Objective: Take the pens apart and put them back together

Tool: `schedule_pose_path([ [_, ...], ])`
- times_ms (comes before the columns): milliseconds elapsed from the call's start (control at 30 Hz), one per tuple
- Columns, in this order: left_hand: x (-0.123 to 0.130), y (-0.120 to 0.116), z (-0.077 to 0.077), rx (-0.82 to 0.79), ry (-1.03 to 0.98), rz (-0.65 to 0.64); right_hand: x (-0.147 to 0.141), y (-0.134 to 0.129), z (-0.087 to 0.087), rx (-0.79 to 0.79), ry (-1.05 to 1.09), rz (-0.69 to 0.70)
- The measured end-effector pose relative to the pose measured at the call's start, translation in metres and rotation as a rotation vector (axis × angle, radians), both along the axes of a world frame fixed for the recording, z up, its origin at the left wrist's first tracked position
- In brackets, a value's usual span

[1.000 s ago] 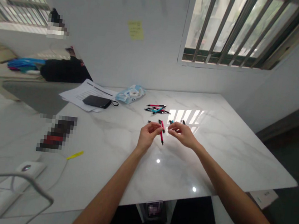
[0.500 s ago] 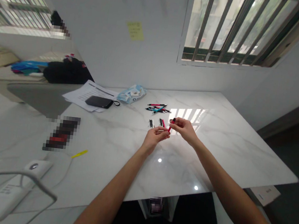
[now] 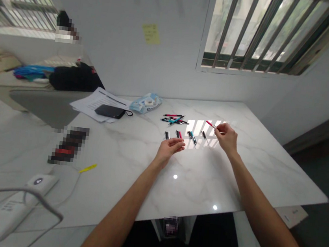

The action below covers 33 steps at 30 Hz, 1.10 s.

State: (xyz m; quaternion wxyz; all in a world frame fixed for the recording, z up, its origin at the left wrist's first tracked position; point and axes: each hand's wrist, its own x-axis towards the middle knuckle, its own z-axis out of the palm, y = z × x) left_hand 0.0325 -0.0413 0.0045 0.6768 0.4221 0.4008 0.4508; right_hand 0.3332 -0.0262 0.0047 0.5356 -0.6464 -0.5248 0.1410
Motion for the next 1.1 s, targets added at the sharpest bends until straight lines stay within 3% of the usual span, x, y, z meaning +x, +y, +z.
schedule_pose_path([
  [133, -0.004, 0.003, 0.003, 0.029, 0.031, 0.009, 0.014, -0.003, -0.029, -0.233, -0.246, -0.092],
  [233, -0.005, 0.005, 0.004, 0.028, 0.038, 0.025, 0.014, -0.002, -0.04, -0.337, -0.363, -0.101],
  [567, -0.002, 0.006, -0.001, 0.072, 0.067, 0.028, 0.008, -0.007, -0.036, -0.39, -0.416, -0.037],
  [700, 0.0, 0.006, -0.003, 0.123, 0.101, 0.022, 0.003, -0.009, -0.029, -0.309, -0.396, -0.002],
  [800, 0.002, 0.005, -0.003, 0.124, 0.103, 0.002, -0.014, -0.012, -0.019, -0.169, -0.203, 0.149],
  [967, 0.004, -0.001, 0.003, 0.123, 0.09, -0.046, -0.069, -0.025, -0.005, -0.106, 0.2, 0.66],
  [1100, 0.004, -0.002, 0.004, 0.127, 0.075, -0.059, -0.096, -0.033, -0.002, -0.133, 0.327, 0.716],
])
